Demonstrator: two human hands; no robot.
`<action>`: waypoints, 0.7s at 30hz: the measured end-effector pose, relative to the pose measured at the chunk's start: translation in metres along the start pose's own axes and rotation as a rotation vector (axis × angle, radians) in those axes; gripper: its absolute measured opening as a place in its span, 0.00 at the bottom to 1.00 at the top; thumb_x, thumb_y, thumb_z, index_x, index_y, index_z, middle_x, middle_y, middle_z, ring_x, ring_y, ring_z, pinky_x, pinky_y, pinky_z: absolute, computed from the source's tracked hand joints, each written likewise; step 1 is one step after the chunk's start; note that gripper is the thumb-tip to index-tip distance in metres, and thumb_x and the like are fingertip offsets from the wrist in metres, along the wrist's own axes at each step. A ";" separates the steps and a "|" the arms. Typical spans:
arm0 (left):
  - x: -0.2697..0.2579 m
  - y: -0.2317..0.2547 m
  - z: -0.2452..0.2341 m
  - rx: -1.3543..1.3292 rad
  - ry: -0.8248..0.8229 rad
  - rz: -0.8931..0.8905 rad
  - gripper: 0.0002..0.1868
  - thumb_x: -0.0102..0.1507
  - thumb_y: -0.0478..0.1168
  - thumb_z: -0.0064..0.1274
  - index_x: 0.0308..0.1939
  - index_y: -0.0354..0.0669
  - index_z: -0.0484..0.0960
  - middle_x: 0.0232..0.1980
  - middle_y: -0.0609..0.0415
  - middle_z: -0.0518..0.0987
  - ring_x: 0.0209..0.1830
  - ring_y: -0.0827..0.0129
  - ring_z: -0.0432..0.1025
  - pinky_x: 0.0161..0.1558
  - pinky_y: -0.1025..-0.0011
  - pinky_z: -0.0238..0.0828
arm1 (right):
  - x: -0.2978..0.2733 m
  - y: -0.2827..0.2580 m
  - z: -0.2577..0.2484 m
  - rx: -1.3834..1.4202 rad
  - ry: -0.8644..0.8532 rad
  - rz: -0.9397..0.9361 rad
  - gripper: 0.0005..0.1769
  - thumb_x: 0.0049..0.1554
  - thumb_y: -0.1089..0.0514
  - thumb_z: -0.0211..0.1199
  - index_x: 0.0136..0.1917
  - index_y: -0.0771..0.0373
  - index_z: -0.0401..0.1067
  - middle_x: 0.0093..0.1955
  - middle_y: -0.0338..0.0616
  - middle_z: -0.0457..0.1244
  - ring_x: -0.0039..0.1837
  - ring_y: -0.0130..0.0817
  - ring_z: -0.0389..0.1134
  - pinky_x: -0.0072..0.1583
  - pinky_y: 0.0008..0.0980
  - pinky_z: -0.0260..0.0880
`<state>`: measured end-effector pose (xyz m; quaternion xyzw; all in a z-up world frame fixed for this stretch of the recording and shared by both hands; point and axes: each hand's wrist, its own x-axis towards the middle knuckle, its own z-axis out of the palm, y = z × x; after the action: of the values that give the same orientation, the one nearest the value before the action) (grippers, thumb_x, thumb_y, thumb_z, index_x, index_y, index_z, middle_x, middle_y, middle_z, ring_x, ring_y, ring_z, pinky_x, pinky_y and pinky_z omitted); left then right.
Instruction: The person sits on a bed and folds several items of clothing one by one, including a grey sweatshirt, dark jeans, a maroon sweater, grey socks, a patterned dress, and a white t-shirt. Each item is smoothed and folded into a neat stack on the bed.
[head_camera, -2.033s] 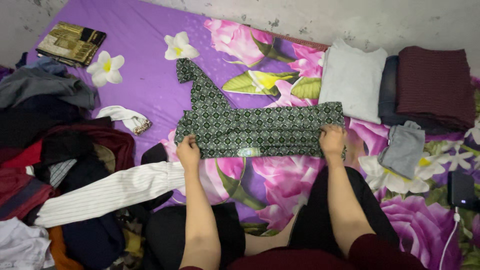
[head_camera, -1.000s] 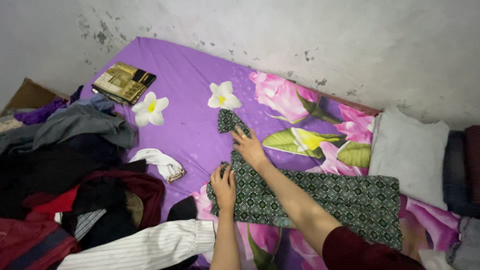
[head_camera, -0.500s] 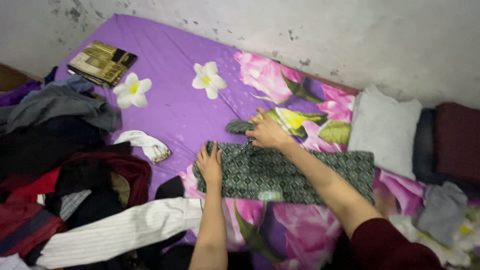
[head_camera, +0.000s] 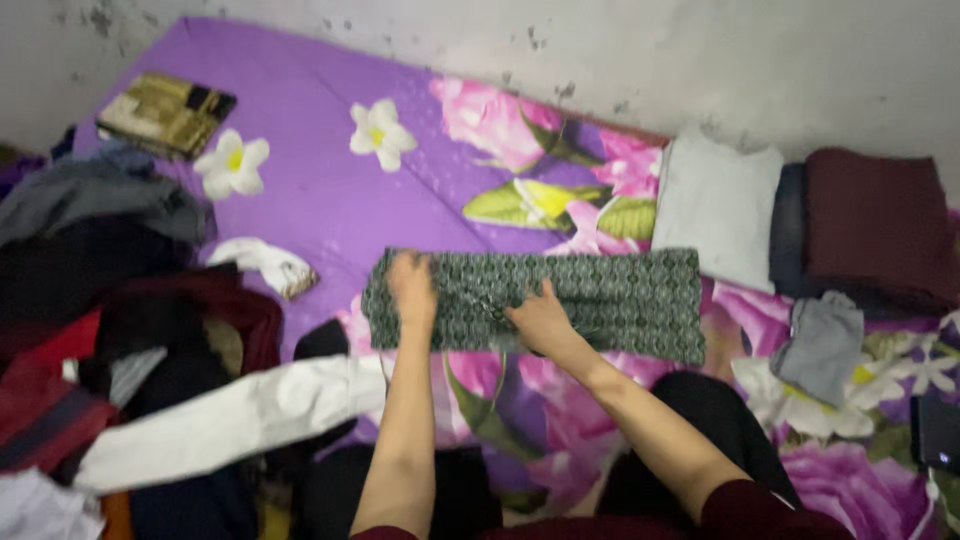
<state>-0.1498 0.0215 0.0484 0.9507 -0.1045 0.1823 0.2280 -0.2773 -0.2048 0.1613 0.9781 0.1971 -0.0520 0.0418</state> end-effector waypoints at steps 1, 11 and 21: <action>-0.008 0.006 -0.006 -0.192 -0.048 0.094 0.14 0.60 0.39 0.53 0.49 0.47 0.86 0.56 0.48 0.81 0.60 0.51 0.74 0.65 0.56 0.70 | -0.006 -0.008 0.013 0.084 -0.011 0.009 0.16 0.51 0.58 0.62 0.54 0.55 0.76 0.38 0.47 0.68 0.52 0.47 0.70 0.63 0.60 0.59; -0.040 0.012 -0.035 -0.183 -0.377 -0.067 0.20 0.66 0.56 0.60 0.48 0.44 0.84 0.54 0.38 0.76 0.52 0.40 0.74 0.55 0.50 0.72 | -0.068 -0.045 0.033 0.361 -0.008 0.014 0.28 0.52 0.65 0.56 0.64 0.47 0.72 0.40 0.56 0.68 0.45 0.55 0.72 0.47 0.53 0.70; -0.029 0.042 -0.064 0.129 -0.610 0.094 0.17 0.63 0.55 0.54 0.54 0.61 0.83 0.67 0.53 0.74 0.73 0.53 0.62 0.71 0.35 0.49 | -0.101 -0.024 0.003 0.624 -0.397 0.077 0.31 0.50 0.51 0.73 0.65 0.58 0.71 0.56 0.53 0.69 0.53 0.48 0.73 0.56 0.43 0.72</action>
<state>-0.2073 0.0181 0.1064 0.9682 -0.2001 -0.0948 0.1166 -0.3796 -0.2213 0.1689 0.9214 0.1227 -0.2966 -0.2189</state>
